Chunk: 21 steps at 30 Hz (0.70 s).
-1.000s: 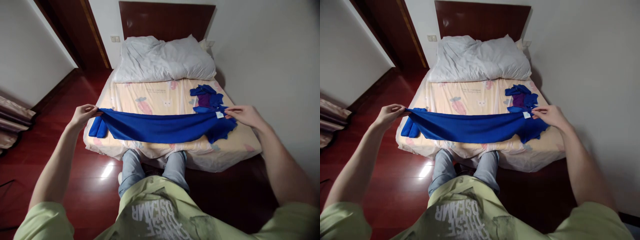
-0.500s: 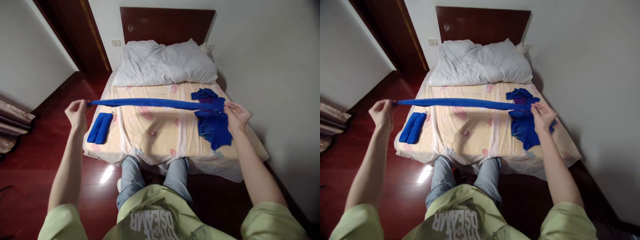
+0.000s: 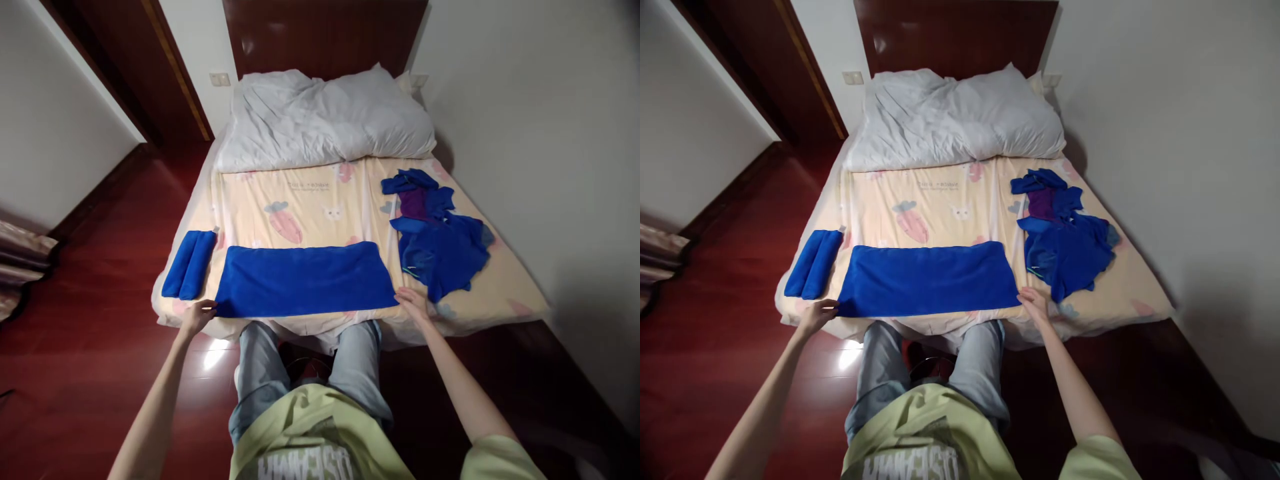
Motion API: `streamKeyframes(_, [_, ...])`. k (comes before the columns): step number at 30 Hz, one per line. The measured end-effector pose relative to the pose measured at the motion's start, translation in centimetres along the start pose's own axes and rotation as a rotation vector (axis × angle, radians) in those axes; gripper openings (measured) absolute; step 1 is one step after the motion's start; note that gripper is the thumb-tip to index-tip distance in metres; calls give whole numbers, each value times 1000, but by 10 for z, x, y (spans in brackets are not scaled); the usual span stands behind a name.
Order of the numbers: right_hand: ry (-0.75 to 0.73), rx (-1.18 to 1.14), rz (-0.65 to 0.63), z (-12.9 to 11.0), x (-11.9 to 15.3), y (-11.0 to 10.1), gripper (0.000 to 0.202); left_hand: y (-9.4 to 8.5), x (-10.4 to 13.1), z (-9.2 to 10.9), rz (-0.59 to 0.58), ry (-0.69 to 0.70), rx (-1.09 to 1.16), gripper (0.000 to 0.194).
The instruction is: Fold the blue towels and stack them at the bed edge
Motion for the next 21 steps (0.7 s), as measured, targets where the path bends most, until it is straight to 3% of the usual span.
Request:
streamKeyframes(2, [59, -6, 46, -1, -16, -5, 21, -9, -21, 1, -35, 82, -195, 27])
streamKeyframes(5, [46, 51, 48, -24, -52, 4, 15, -17, -68, 21, -15, 254, -389, 35])
streamKeyframes(10, [28, 105, 10, -67, -125, 48, 20, 4, -165, 55, 2, 307, -461, 47])
streamKeyframes(13, [58, 52, 37, -79, -167, 69, 19, 18, -214, 65, 32, 300, -493, 49])
streamKeyframes(16, [100, 8, 1, -79, -198, 79, 16, 23, -247, 64, 1, 299, -502, 40])
streamKeyframes(19, [153, -27, -153, -74, -212, 81, 28, 23, -267, 55, -120, 254, -429, 23])
streamKeyframes(21, [188, -33, -246, -72, -215, 79, 35, 17, -277, 50, -121, 219, -320, 8])
Point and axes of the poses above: each hand's wrist, its own x-axis away from the middle knuckle, its own y-axis out of the palm, z = x × y, the point moved 6 cm from there along -x, towards the middle knuckle, and after that the axes turned 7 degrees about y, right-handed, at the moved point
